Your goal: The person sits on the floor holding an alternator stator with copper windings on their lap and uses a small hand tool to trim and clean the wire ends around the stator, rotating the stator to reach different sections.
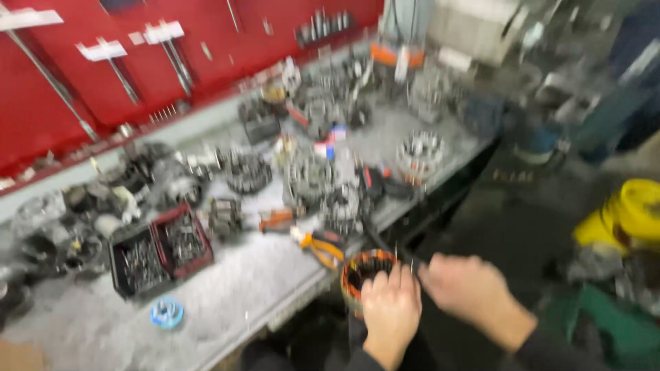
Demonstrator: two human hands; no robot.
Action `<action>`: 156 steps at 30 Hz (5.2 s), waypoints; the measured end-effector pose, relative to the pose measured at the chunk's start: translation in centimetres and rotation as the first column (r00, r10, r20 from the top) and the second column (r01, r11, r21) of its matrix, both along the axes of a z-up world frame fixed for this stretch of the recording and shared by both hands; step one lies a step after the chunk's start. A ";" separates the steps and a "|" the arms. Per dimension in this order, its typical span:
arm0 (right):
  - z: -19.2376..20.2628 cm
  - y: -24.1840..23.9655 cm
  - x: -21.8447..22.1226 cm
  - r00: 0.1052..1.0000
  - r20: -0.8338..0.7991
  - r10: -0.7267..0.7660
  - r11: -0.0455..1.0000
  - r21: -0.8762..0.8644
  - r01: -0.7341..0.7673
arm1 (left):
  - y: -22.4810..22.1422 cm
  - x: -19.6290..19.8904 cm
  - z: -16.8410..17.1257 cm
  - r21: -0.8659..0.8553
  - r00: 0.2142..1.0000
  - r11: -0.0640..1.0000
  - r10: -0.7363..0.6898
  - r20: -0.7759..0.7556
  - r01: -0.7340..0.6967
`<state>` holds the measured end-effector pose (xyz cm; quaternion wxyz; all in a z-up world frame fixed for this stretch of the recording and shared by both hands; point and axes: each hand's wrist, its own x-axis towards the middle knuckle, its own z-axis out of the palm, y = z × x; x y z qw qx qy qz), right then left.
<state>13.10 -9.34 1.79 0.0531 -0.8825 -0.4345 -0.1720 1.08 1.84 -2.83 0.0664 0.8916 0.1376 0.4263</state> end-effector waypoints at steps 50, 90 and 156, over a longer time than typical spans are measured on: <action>-1.1 -0.7 -1.4 0.991 -0.027 0.131 0.989 0.072 -0.129 | 0.6 -1.4 0.2 -0.006 0.997 0.999 -0.037 0.066 0.037; -3.1 -0.8 -0.8 0.893 -0.427 0.141 0.943 0.332 0.010 | 2.9 -2.0 1.3 -0.103 0.984 0.987 -0.106 0.140 0.121; -7.3 0.5 -9.2 0.807 -0.466 0.362 0.682 0.723 0.111 | 10.7 -2.9 -1.1 -0.690 0.521 0.174 -0.786 0.332 0.703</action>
